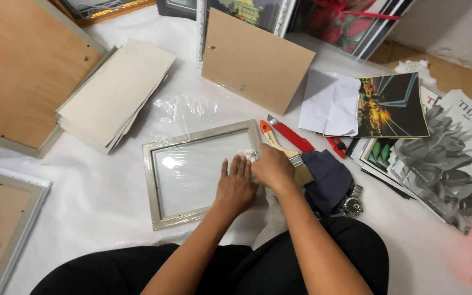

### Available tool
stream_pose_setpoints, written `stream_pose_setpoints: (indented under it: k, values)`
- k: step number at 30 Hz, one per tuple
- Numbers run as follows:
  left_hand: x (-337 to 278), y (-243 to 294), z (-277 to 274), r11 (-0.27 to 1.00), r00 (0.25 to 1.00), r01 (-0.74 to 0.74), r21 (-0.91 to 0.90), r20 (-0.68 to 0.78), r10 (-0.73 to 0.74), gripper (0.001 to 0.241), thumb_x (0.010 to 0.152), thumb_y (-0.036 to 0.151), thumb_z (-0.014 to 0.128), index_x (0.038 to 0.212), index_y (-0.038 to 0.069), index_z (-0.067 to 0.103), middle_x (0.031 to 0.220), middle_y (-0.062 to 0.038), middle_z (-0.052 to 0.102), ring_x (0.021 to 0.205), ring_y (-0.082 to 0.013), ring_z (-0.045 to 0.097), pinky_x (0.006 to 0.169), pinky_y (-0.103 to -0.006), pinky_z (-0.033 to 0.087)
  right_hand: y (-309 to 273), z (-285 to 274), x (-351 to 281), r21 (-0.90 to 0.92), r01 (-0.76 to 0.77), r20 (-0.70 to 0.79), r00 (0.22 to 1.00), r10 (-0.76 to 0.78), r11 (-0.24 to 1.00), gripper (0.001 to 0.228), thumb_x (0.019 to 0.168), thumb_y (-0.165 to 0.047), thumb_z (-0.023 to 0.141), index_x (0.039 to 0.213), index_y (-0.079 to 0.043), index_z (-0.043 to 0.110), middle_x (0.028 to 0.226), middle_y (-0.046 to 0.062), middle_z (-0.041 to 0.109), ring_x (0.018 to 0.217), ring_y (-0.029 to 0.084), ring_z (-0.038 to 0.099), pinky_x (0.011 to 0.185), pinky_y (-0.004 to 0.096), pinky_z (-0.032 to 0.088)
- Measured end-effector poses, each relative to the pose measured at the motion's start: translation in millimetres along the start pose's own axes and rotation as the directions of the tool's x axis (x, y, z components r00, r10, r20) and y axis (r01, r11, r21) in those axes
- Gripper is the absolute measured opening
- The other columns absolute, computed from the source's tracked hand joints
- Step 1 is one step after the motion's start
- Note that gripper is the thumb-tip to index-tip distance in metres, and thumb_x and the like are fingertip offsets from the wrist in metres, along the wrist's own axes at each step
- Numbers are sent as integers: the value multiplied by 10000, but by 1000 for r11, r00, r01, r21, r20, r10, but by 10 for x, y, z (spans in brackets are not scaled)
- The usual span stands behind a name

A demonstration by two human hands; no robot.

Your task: Cleaning the glass of picture frames using a brush and a cloth to remove dust and smudges.

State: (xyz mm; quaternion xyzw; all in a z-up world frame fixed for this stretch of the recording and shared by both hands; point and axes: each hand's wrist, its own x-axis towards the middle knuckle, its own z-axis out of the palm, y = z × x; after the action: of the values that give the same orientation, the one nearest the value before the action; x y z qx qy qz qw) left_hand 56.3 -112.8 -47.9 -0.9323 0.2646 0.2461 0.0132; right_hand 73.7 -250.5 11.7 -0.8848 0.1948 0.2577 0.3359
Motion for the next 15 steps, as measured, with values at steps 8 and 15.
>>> stream_pose_setpoints:
  k: [8,15]
  values:
    - [-532,234,19,997,999,-21,-68,45,24,748,1073,536,184,1569,-1,345,1643,-174,344,1562,-330,207,1264,-538,64,0,75,-38,-103,37,3,999,-37,994,659,848,-219,472,1470,-10,536,1387,245,634,1347,433,560,1071,607,466]
    - [-480,264,-51,999,993,34,-39,111,-29,753,1075,511,141,1565,-26,336,1647,-192,326,1559,-347,221,1262,-500,96,115,221,-22,-156,47,88,996,-33,987,679,838,-225,500,1476,6,534,1394,270,631,1352,453,553,1074,622,460]
